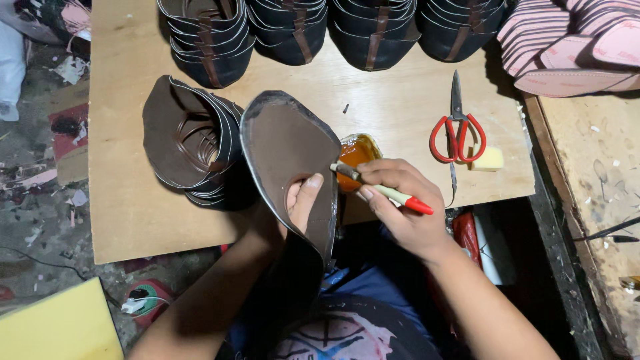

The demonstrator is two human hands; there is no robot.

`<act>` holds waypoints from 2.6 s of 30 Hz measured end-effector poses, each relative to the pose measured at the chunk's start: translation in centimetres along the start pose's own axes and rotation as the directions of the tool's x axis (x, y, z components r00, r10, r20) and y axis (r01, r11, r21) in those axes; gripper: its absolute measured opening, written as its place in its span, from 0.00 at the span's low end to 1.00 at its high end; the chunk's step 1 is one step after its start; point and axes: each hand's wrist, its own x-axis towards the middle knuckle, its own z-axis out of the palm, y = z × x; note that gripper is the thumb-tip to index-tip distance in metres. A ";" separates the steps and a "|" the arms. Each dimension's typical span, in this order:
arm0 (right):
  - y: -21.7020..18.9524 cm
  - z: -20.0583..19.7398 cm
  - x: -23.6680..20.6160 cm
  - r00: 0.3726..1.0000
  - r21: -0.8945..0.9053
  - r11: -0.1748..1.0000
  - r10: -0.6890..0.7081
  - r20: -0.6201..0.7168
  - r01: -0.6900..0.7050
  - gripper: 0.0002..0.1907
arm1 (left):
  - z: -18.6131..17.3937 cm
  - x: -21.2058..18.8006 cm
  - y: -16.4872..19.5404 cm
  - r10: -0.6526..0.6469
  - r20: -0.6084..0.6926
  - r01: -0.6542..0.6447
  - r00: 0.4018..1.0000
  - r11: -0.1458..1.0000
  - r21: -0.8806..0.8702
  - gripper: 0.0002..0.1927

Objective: The person holds a shoe upper in one hand and uses a brush to apply adhesive from a container along the edge of the upper. They rotate the upper to reach different sections, then set it on the table and pick up the next upper to continue gluing.

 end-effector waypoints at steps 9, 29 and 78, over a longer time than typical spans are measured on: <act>0.7 0.4 -2.1 0.992 0.116 0.987 0.117 -0.054 -0.110 0.07 | -1.9 0.6 -0.7 0.071 0.049 -0.085 0.996 0.893 0.442 0.15; -2.0 1.1 -1.9 0.962 -0.110 0.988 -0.074 0.262 0.106 0.13 | -2.4 -0.4 1.4 0.191 0.149 -0.234 0.970 0.902 0.363 0.15; 1.7 5.5 -8.2 0.742 0.579 0.509 0.608 0.282 -0.637 0.49 | 2.9 -0.1 -2.7 0.445 -0.473 -0.024 0.760 0.747 0.664 0.22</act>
